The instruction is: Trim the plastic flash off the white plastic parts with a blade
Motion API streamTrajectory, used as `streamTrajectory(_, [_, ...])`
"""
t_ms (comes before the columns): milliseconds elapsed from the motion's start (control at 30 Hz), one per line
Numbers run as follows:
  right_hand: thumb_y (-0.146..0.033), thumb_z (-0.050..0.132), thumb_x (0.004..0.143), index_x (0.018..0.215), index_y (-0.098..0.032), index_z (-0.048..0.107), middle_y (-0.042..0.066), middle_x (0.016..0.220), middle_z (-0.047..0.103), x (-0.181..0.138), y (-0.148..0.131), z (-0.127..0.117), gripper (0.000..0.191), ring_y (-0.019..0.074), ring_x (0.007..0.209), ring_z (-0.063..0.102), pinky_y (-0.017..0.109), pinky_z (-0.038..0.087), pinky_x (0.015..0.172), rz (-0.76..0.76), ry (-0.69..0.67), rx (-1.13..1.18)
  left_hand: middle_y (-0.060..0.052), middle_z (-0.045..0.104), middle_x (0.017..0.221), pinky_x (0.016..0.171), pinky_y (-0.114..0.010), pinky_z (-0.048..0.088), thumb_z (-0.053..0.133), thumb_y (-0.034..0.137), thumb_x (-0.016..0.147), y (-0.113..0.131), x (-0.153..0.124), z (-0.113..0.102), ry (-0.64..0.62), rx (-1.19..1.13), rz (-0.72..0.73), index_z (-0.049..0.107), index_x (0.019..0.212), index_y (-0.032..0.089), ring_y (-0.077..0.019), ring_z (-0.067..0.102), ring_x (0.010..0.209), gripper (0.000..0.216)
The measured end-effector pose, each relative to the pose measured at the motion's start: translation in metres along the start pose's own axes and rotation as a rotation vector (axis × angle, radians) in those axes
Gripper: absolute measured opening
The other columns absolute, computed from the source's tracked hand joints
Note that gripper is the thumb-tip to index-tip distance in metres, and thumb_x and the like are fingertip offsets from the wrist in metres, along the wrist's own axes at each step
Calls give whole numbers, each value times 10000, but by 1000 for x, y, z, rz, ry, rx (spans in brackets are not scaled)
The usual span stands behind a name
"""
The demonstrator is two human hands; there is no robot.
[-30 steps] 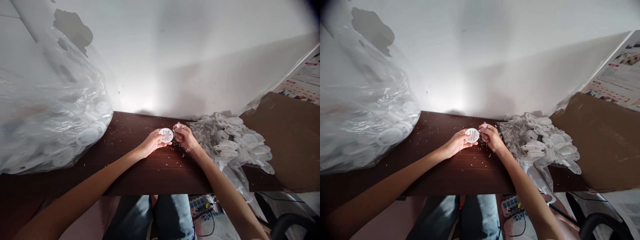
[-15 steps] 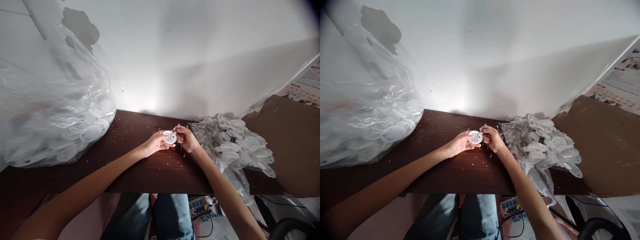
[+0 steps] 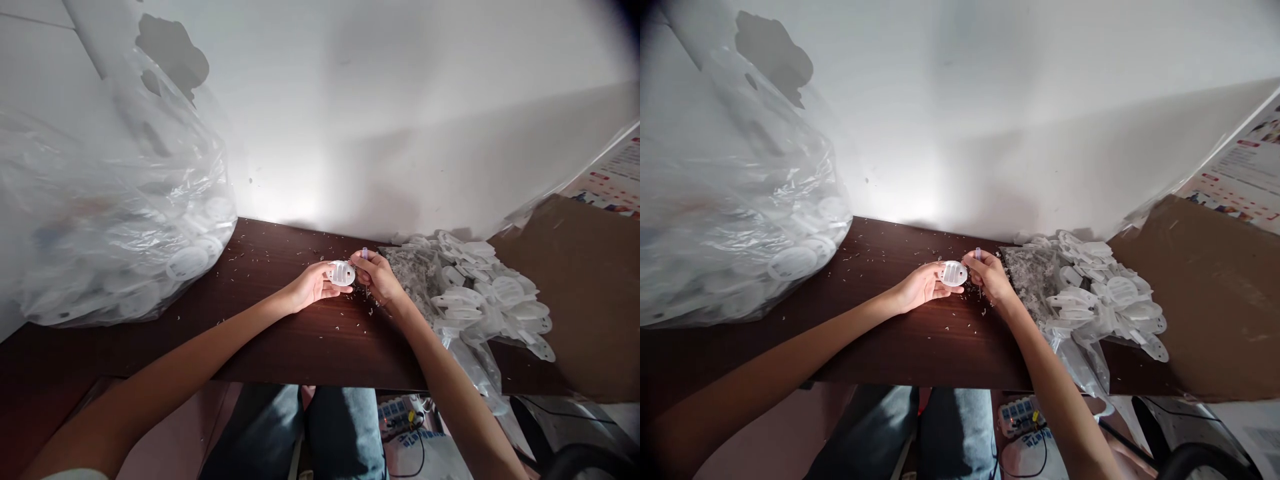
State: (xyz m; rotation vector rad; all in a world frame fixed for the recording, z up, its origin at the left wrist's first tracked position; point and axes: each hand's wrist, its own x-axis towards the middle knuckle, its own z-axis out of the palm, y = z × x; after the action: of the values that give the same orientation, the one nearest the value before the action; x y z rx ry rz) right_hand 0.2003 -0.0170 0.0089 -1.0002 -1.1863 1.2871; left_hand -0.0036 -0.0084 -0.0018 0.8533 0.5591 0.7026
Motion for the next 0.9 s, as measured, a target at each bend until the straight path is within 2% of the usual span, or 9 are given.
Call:
streamTrajectory(100, [-456, 842, 789, 1012, -206, 672, -17, 790, 638, -2, -3, -2, 375, 92, 568, 446, 243, 347, 518, -93, 43, -227, -167, 796, 1084, 832, -319, 568, 467, 386, 1049, 0, 2, -1, 36, -40, -25, 664, 1164, 120, -262, 800, 947, 351])
streamTrajectory(200, [-428, 806, 817, 1068, -207, 699, 43, 969, 731, -3, -5, -5, 351, 169, 809, 624, 297, 486, 725, -247, 85, -498, -163, 798, 1061, 869, -330, 560, 456, 359, 1062, 0, 2, 0, 54, -37, -11, 655, 1154, 122, -260, 797, 952, 323])
streamTrajectory(267, [-408, 753, 864, 1041, -206, 740, 55, 996, 755, -4, -6, -6, 269, 196, 877, 654, 327, 499, 803, -297, 67, -629, -161, 798, 1047, 889, -336, 555, 477, 360, 1058, 0, 2, 0, 53, -23, 1, 657, 1135, 126, -259, 795, 950, 305])
streamTrajectory(367, [-373, 694, 908, 1033, -217, 783, 49, 982, 783, -5, -7, -5, 219, 199, 837, 668, 333, 503, 797, -325, 36, -728, -160, 795, 1045, 912, -344, 551, 503, 379, 1051, 0, 2, -1, 40, -2, 16, 668, 1114, 128, -257, 792, 948, 307])
streamTrajectory(567, [-356, 687, 915, 1037, -221, 800, 53, 1020, 807, -5, -2, -3, 214, 211, 866, 702, 335, 523, 813, -359, 50, -735, -153, 792, 1047, 951, -376, 552, 572, 424, 1014, -1, 3, -5, 24, 19, 18, 663, 1138, 141, -265, 788, 950, 323])
streamTrajectory(900, [-376, 731, 888, 1041, -213, 816, 64, 1033, 812, -5, 2, 0, 240, 235, 930, 728, 366, 547, 867, -270, 32, -611, -160, 783, 1060, 995, -403, 546, 554, 420, 1024, -2, 4, -8, 30, -8, 15, 674, 1130, 130, -262, 782, 946, 331])
